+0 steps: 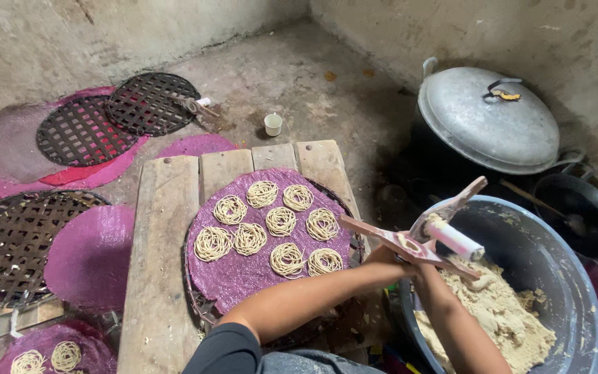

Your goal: The person uses a manual noodle press to extrude dough into thin strands, forming them into small circular nests on a purple mat. They repeatedly load dough into the press, extrude it, and arrange the resulting noodles on the mat.

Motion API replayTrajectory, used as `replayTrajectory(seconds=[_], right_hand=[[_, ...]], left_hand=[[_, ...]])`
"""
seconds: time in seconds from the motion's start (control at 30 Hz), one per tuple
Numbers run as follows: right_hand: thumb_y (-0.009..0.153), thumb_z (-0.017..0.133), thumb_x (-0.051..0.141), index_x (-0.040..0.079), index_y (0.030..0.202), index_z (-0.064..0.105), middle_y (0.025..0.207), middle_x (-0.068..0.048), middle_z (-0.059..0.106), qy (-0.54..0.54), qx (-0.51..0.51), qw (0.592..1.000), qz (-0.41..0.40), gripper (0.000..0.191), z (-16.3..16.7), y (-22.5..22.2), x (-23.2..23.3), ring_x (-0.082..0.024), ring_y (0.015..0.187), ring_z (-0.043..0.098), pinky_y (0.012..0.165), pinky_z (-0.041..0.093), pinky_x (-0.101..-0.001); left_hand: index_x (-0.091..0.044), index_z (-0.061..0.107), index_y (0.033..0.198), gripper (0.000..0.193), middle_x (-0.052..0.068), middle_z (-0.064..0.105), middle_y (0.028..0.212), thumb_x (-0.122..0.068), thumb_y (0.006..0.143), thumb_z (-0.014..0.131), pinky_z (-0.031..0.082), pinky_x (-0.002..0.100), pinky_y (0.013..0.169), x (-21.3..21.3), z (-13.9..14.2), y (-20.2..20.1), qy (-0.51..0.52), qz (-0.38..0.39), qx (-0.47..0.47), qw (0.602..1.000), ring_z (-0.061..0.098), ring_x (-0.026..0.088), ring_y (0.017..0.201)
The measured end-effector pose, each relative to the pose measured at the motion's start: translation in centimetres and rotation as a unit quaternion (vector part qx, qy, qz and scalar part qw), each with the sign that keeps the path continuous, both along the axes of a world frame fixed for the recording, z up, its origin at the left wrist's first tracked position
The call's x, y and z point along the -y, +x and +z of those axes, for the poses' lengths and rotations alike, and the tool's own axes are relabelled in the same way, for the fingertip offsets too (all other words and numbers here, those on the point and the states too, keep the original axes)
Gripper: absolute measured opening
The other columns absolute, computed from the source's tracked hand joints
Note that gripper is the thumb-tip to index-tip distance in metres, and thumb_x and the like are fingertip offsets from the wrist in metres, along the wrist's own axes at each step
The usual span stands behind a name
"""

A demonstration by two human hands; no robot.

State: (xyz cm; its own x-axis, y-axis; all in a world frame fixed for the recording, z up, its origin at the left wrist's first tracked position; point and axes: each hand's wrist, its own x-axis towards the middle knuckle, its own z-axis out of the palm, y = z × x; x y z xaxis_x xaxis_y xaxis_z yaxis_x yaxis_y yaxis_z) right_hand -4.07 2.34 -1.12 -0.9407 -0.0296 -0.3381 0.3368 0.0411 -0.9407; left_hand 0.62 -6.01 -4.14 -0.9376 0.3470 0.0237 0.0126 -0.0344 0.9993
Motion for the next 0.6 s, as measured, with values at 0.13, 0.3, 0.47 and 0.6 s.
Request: replayTrajectory(seconds=[0.13,0.3,0.47,0.6], right_hand=[[0.108,0.021,0.056,0.013,0.15,0.036,0.132,0.01,0.048,0.058,-0.003,0.998,-0.023,0.062,-0.5,2.2,-1.2,-0.005,0.123,0.045,0.099,0.033,-0.0289],[0.104,0.047,0.035,0.003,0.131,0.053,0.111,-0.004,0.057,0.085,-0.069,0.989,0.098,0.043,-4.3,7.8,-7.5,-0.014,0.101,0.053,0.086,0.043,-0.0347],[0.092,0.066,0.004,-0.005,0.101,0.066,0.095,-0.016,0.073,0.139,-0.079,0.974,0.16,0.013,-4.7,7.9,-11.3,-0.024,0.089,0.07,0.084,0.056,-0.0419],[0.093,0.059,-0.006,0.0,0.104,0.064,0.108,-0.017,0.072,0.008,-0.197,0.972,0.131,0.015,1.6,6.1,-11.9,-0.025,0.103,0.07,0.097,0.056,-0.0429]], left_hand=[[-0.006,0.045,0.147,0.072,0.015,0.069,0.123,-0.021,0.084,0.075,0.059,0.038,0.089,3.5,1.5,1.0,-0.02,0.021,0.065,0.997,0.068,0.027,0.106],[-0.005,0.029,0.155,0.09,0.015,0.062,0.132,-0.014,0.08,0.077,0.055,0.032,0.1,8.4,2.7,-0.1,-0.056,0.083,-0.068,0.993,0.062,0.023,0.12],[-0.002,0.056,0.13,0.051,0.013,0.068,0.121,-0.013,0.083,0.073,0.062,0.032,0.093,11.0,1.9,0.1,-0.102,0.122,-0.054,0.986,0.068,0.022,0.112],[-0.008,0.063,0.119,0.028,0.009,0.071,0.112,-0.018,0.094,0.072,0.063,0.035,0.084,14.0,0.9,3.0,-0.092,0.189,-0.126,0.969,0.07,0.021,0.101]])
